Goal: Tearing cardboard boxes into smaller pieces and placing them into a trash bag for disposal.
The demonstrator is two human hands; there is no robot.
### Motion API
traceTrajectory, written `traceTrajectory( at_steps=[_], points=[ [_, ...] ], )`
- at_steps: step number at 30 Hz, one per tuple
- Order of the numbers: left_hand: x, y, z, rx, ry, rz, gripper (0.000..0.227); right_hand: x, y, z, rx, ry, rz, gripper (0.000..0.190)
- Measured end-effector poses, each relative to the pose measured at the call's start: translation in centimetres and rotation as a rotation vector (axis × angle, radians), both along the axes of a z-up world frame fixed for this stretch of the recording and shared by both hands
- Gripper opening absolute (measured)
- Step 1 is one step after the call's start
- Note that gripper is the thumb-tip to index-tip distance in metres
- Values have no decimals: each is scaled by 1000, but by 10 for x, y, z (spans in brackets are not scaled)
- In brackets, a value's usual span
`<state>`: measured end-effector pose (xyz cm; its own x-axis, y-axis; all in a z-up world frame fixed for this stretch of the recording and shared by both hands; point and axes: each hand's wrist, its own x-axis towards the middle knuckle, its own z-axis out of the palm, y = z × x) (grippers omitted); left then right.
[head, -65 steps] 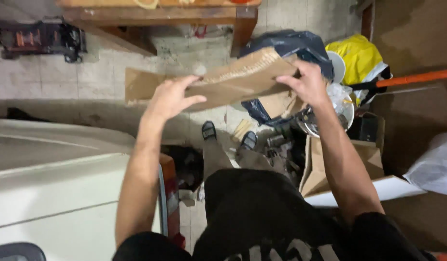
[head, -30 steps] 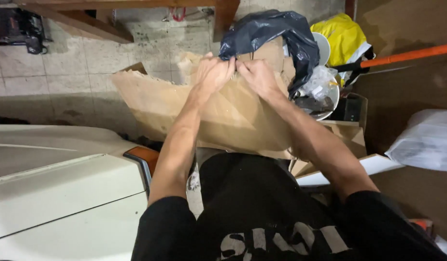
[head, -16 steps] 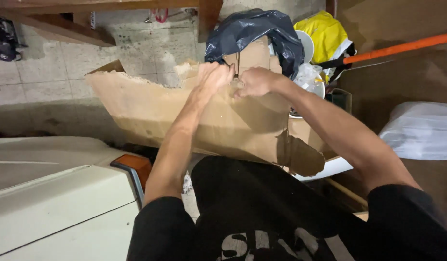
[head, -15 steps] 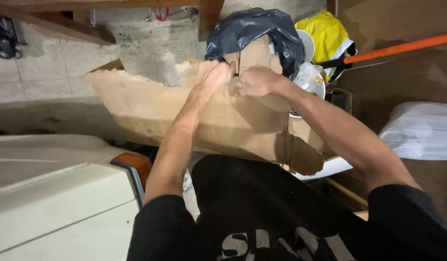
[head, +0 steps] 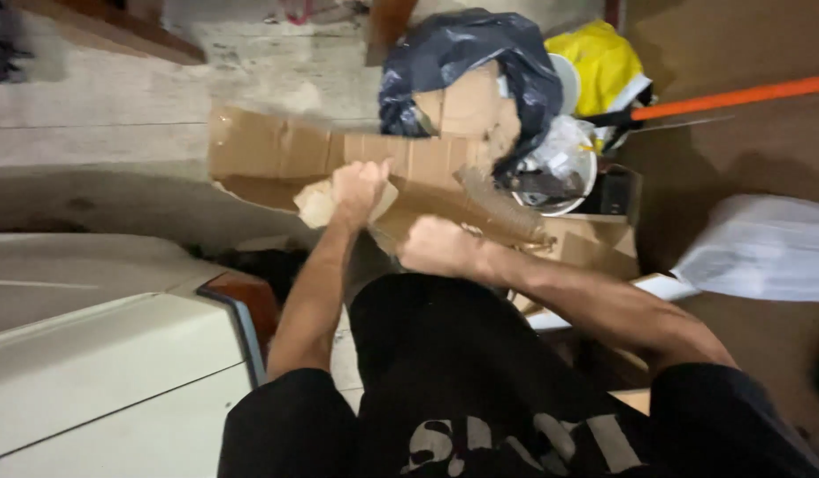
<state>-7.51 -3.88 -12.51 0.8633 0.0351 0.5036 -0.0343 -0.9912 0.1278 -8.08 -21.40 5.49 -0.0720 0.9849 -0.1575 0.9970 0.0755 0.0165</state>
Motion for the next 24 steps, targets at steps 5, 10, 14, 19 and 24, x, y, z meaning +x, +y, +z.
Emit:
traceTrajectory(
  at_steps=[5, 10, 14, 19, 24],
  points=[
    [37, 26, 88, -229, 855, 111, 76, 58, 2, 18, 59, -12, -27, 35],
    [13, 75, 165, -311, 106, 20, 56, 117, -7, 58, 91, 205, -141, 36],
    [-2, 125, 188, -659, 541, 131, 88, 133, -10, 80, 260, 430, -176, 38],
    [27, 132, 156, -550, 454, 196, 78, 149, -15, 82, 355, 577, -237, 35],
    [40, 88, 181, -417, 632, 290, 76, 165, -16, 92, -179, 808, -770, 33]
  ],
)
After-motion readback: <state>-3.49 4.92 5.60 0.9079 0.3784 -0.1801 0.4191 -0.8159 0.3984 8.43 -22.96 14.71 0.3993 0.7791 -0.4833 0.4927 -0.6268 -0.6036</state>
